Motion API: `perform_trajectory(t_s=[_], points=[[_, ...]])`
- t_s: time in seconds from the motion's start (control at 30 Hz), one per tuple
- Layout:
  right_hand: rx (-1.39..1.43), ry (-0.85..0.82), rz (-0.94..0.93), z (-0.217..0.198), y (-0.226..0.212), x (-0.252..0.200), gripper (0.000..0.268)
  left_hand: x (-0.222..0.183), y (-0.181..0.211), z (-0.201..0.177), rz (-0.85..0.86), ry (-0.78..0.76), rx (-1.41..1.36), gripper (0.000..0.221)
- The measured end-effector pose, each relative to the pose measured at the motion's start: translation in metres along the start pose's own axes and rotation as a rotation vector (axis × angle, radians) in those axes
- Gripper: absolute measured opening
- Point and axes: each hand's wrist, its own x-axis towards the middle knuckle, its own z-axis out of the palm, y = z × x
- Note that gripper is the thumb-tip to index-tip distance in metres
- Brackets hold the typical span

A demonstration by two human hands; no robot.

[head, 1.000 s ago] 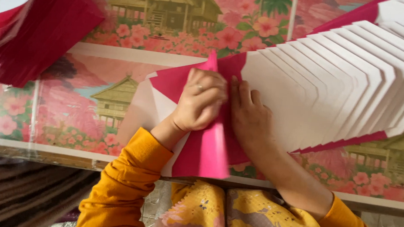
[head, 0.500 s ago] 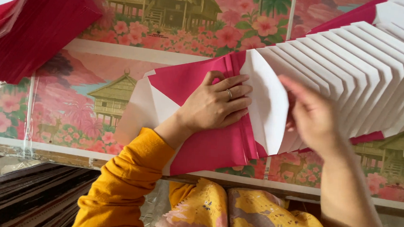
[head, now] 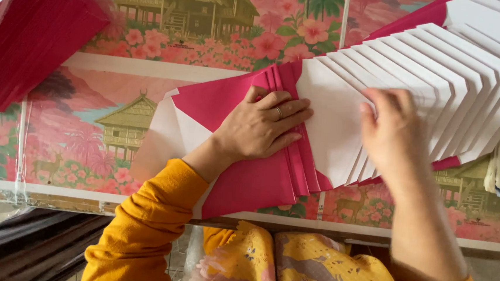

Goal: A person efficiently fans out a stack of pink envelopes on a table to apply adhesive or tape to the flaps, then gathers and stacks them.

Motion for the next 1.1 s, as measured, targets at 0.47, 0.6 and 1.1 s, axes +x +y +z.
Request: perform_trajectory(t_s=[0.47,0.6,1.1], points=[[0.031,-0.088,-0.012,0.050,-0.067,-0.005,0.046,-0.011,-0.015,0.001,0.005,0.302,-0.200,0.033],[0.095,0.016,-0.196,0.057,-0.035,-0.006,0.013,0.010,-0.003,0.003,0.027,0.101,-0.097,0.026],[0.891,-0.113,0.336,-0.046,-0.020,0.012,0.037,0.017,0.000,0.017,0.119,0.031,0.035,0.022]])
